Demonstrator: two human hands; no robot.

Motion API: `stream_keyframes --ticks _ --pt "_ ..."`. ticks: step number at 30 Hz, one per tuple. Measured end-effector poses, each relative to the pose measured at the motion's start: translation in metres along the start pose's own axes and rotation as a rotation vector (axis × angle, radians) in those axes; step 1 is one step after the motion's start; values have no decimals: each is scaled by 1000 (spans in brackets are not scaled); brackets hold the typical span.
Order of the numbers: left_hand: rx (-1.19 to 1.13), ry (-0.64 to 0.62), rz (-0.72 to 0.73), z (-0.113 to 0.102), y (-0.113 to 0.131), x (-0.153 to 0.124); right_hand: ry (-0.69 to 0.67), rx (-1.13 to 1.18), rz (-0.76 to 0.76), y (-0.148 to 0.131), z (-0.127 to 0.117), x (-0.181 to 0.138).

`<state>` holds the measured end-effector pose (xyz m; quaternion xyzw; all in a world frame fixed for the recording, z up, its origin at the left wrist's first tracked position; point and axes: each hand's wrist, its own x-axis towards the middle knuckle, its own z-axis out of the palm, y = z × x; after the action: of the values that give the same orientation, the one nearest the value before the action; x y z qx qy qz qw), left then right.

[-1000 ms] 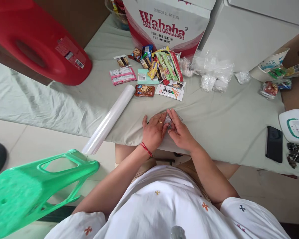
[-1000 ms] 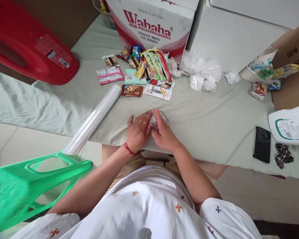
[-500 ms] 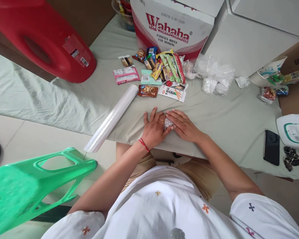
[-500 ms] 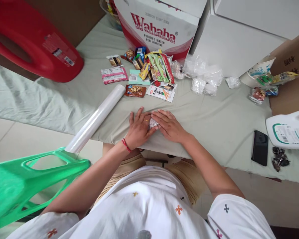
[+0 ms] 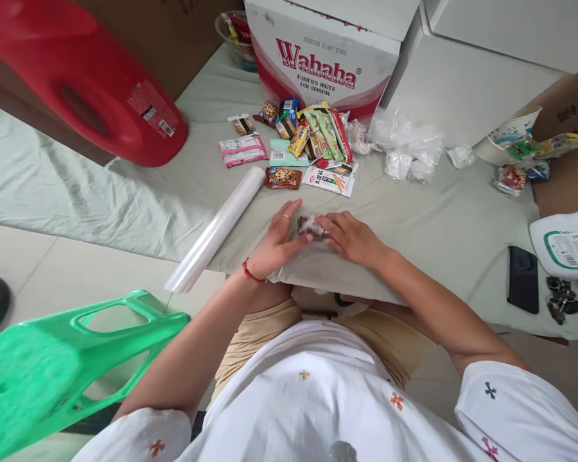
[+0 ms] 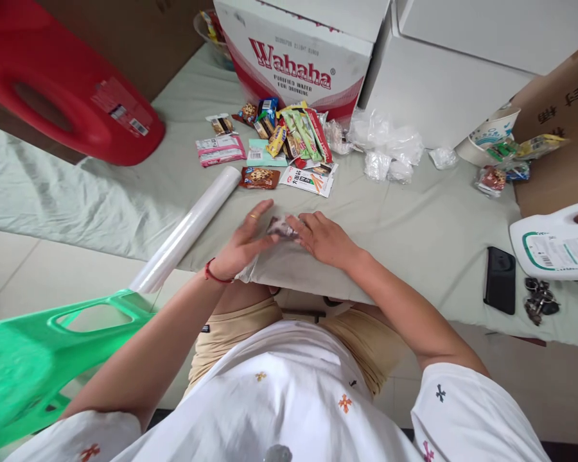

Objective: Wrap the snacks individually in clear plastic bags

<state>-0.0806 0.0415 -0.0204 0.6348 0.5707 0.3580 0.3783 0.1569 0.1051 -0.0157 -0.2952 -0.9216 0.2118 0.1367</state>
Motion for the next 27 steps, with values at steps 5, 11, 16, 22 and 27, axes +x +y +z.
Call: stream_keyframes --ticks 5,11,16,22,27 --pt "-699 117 -103 5 23 -12 156 832 315 -39 -1 -12" --pt "-1179 18 -378 49 45 -12 190 1176 592 -70 36 -31" --pt "-1199 46 -328 69 48 -11 340 1120 694 -71 44 -55" --pt "-1046 -42 -355 90 49 -6 413 1145 726 -74 39 -81" --pt "-509 214 -112 65 23 -16 544 642 925 -20 -7 -135"
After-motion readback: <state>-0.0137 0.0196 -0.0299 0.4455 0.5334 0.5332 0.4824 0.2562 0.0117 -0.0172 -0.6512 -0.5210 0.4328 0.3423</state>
